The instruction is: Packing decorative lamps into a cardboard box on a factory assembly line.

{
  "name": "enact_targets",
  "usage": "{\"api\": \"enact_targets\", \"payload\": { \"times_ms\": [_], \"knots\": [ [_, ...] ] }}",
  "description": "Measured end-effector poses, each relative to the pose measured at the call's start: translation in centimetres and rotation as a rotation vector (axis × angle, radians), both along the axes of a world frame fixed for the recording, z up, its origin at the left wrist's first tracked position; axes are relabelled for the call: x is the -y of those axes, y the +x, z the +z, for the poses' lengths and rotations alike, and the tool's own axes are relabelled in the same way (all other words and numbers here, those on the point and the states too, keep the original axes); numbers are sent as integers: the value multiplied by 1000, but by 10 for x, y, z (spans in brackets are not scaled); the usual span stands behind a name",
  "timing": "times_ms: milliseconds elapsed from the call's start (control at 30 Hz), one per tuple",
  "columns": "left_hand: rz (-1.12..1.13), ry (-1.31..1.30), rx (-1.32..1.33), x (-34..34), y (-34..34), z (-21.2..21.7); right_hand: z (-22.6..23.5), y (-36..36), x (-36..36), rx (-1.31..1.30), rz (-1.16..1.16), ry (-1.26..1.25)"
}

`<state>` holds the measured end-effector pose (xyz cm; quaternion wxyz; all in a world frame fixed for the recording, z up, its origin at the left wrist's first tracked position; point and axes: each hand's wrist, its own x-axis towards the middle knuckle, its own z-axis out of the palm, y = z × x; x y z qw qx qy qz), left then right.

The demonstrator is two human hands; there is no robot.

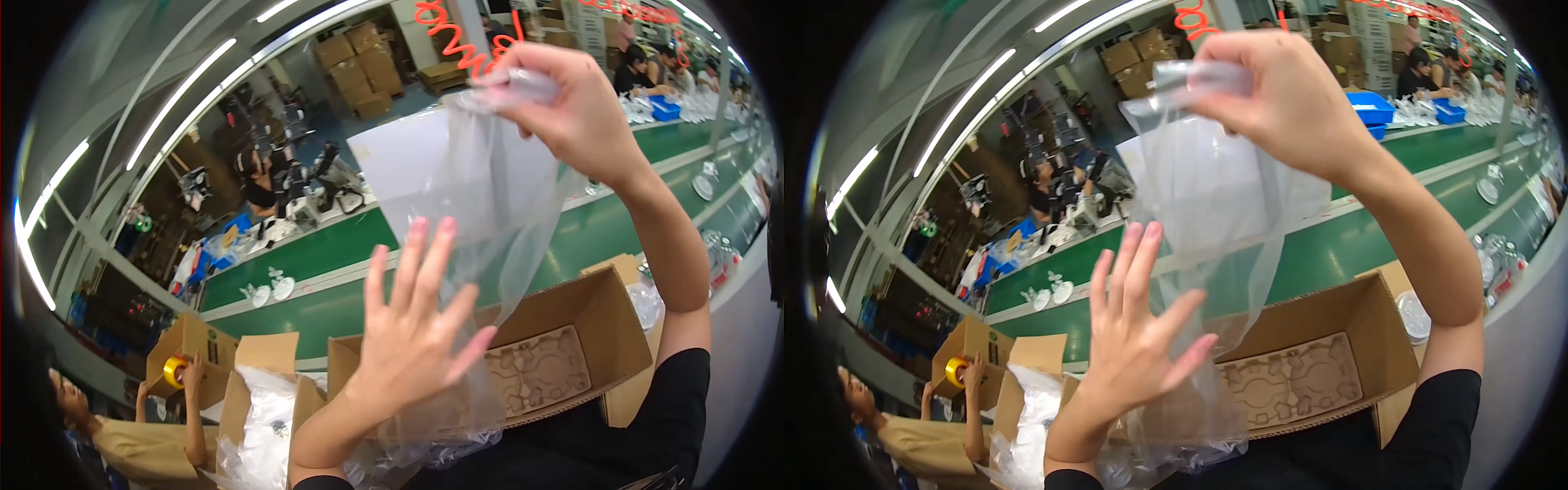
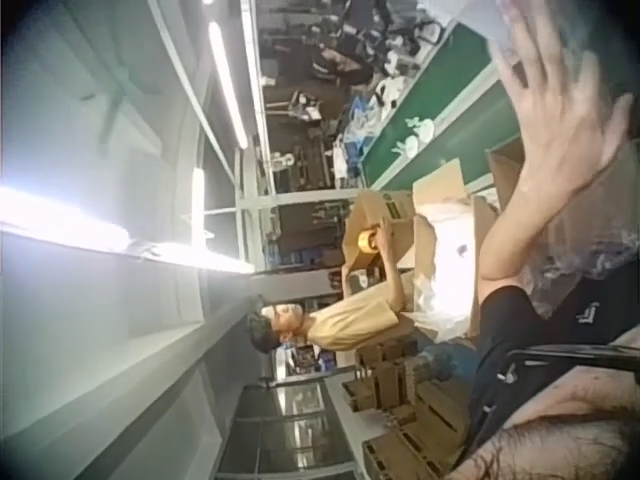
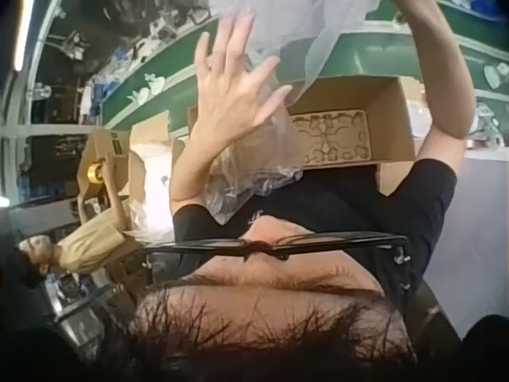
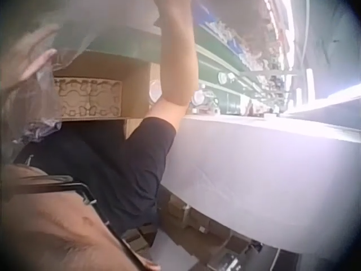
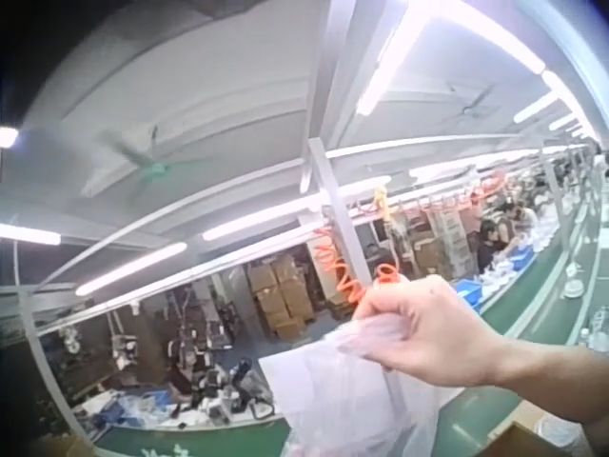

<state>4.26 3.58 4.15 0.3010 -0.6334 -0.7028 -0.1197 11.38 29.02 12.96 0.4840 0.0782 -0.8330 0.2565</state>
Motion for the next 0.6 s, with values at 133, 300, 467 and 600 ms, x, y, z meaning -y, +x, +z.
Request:
{"api": "enact_targets", "payload": {
  "times_ms": [133, 300, 467, 600],
  "knots": [
    [69, 26, 112, 0, -28, -13, 13, 20, -15, 56, -150, -26],
    [-23, -1, 473, 11, -39, -4, 3, 50, -36, 137, -270, 13],
    [-157, 52, 672, 26, -54, 28, 9, 69, -37, 117, -306, -19],
    [-22, -221, 537, 40, -74, 45, 25, 87, -54, -76, -432, -70]
  ]
}}
